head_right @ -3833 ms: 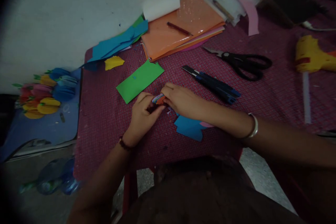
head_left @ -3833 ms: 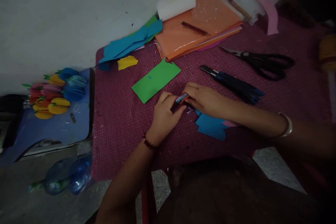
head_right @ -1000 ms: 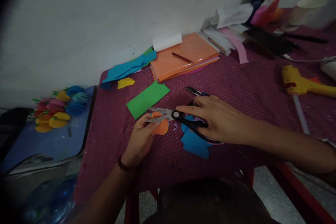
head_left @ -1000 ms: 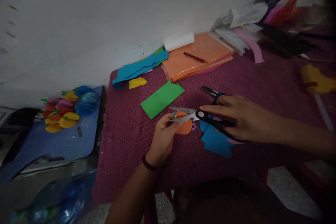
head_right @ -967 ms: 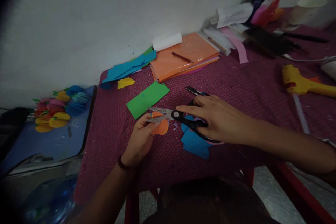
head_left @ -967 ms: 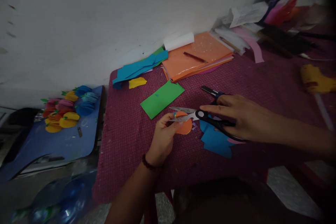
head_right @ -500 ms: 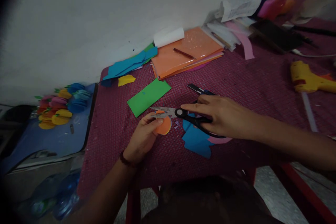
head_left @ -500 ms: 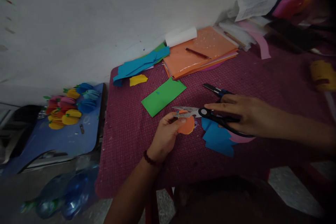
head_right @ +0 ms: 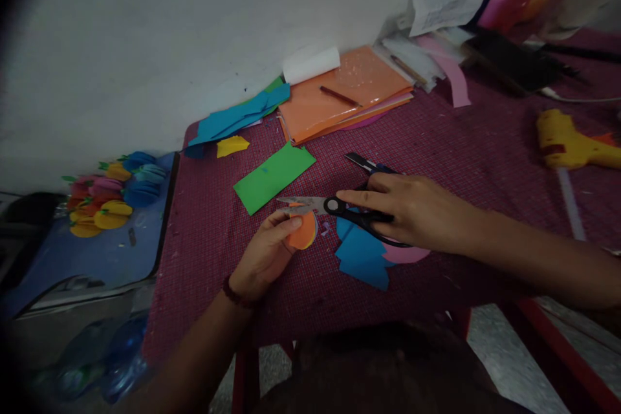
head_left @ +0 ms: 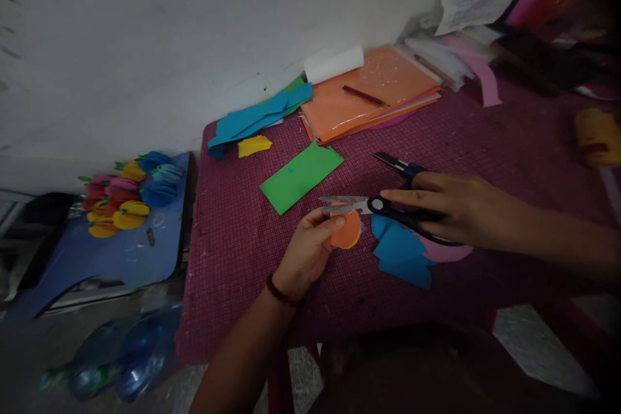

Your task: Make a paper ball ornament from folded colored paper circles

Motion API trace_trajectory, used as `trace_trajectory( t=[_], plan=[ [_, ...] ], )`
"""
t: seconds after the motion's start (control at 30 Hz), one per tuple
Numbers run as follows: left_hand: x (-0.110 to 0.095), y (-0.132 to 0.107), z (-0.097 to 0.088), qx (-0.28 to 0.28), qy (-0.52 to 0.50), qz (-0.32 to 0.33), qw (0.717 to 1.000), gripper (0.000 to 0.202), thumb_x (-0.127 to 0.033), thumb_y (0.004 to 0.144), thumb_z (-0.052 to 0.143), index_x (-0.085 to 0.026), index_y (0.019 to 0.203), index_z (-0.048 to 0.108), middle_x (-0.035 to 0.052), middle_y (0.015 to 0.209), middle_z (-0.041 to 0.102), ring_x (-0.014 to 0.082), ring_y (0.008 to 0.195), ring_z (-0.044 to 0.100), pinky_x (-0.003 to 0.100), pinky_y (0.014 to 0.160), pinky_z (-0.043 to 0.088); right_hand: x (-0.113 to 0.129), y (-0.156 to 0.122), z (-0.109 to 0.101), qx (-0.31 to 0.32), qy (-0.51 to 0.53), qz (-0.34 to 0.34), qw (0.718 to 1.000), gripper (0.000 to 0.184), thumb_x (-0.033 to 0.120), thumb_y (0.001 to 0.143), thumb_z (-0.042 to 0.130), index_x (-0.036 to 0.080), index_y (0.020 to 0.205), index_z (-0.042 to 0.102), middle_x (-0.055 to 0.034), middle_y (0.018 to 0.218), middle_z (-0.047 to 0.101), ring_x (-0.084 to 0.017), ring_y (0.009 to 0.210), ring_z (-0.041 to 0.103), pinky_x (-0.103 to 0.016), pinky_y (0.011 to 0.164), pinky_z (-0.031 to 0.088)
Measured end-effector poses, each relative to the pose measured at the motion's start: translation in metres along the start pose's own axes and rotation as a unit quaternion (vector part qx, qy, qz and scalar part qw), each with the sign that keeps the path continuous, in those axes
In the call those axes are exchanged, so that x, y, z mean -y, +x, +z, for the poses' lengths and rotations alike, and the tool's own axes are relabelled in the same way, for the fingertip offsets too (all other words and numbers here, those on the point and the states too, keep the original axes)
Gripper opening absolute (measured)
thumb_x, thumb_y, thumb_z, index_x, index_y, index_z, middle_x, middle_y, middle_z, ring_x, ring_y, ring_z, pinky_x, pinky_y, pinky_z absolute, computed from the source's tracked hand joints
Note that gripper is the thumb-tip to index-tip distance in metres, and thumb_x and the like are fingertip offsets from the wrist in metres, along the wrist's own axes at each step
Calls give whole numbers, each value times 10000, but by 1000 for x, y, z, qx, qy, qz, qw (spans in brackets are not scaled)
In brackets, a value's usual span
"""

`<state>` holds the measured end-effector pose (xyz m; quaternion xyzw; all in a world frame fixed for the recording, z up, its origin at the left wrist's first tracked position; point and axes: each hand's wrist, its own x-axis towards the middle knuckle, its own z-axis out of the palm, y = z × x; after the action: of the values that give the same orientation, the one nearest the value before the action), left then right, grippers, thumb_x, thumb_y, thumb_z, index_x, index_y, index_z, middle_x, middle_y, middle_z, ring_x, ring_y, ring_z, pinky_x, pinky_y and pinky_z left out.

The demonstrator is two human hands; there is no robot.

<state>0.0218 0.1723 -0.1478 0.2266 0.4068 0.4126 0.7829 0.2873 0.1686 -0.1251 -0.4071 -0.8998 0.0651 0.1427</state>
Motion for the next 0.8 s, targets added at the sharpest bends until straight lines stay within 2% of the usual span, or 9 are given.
trace_trajectory(
  t=[0.3,0.6,0.7,0.8],
  plan=[
    [0,-1,0,15,10,6,1000,240,-203,595,882,-159,783,740,10,825,756,115,737,685,249,753,527,-4,-2,7,-27,90,6,996,551,210,859,587,286,1405,572,-56,910,634,-183,741,634,-281,631,492],
    [0,-2,2,17,44,22,999,253,-232,588,883,-172,794,749,11,853,756,121,756,681,256,770,521,-4,-6,0,13,144,18,989,540,208,893,543,312,1423,548,-76,1011,651,-200,842,669,-306,723,538],
    [0,-3,3,20,56,22,998,266,-239,590,885,-164,808,751,17,857,756,122,756,678,256,777,517,-3,-7,-5,36,143,30,989,531,181,903,537,288,1424,555,-101,1045,649,-199,880,670,-304,749,533],
    [1,-3,2,22,71,18,997,264,-248,594,883,-156,801,746,17,811,747,115,707,664,246,727,513,-1,-8,-7,53,125,32,990,504,172,914,522,256,1408,578,-115,998,663,-192,836,672,-298,717,529]
  ],
)
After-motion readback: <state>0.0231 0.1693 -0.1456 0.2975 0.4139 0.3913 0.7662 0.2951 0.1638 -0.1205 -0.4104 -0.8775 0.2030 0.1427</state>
